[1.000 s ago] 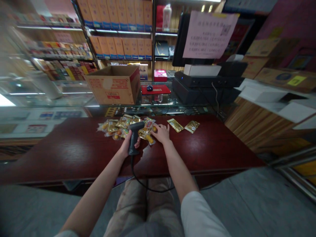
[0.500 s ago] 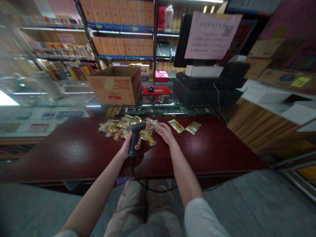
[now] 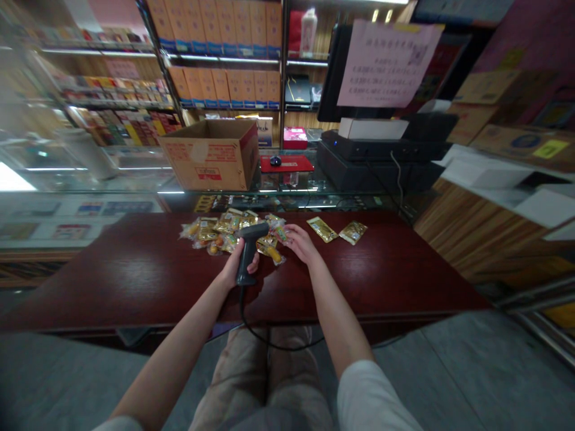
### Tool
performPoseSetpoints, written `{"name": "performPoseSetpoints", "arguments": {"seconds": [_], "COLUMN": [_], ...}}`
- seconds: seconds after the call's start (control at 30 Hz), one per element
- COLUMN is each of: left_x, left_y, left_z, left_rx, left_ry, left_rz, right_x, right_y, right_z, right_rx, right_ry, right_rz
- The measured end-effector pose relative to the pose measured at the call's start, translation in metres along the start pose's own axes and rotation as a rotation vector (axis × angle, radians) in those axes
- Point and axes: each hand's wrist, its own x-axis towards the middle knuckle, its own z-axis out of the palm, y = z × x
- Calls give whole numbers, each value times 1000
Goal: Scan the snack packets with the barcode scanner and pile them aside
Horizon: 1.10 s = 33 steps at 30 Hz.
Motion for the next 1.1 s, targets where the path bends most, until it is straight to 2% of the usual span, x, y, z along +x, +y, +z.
{"name": "performPoseSetpoints", "arguments": {"seconds": [0.23,0.3,0.37,0.5,0.57,0.67,0.7,0.77,0.87,0.93,1.03,1.1], "left_x": [0,-1,-2,-3,-3,-3,-3,-2,0,2,9,15], "left_y": [1,2,3,6,7,7,8,9,14,20,32,39], "left_z": [2,2,2,2,1,-2,-3,-4,-4,-5,-7,-9], "left_rx": [-37,-54,-63,-65,-64,-59,-61,-67,-66,-52,-31,-19], "left_ry": [26,34,29,23,37,50,53,72,145,181,183,170], "left_rz": [53,61,56,46,42,31,33,54,91,83,71,68], "right_x": [-2,1,7,13,11,4,3,1,8,18,39,52], "right_y": [0,0,-1,-7,-9,-9,-8,-5,4,11,19,22], "right_z": [2,-1,-9,-36,-48,-56,-54,-45,-20,-2,17,21], "right_rx": [-117,-198,-368,-894,-1130,-1389,-1440,-1480,-1420,-1355,-1198,-1115], "right_ry": [-2,41,163,452,539,635,642,575,335,213,257,298], "right_rz": [-5,-49,-161,-441,-454,-379,-375,-412,-439,-347,-157,-89]}}
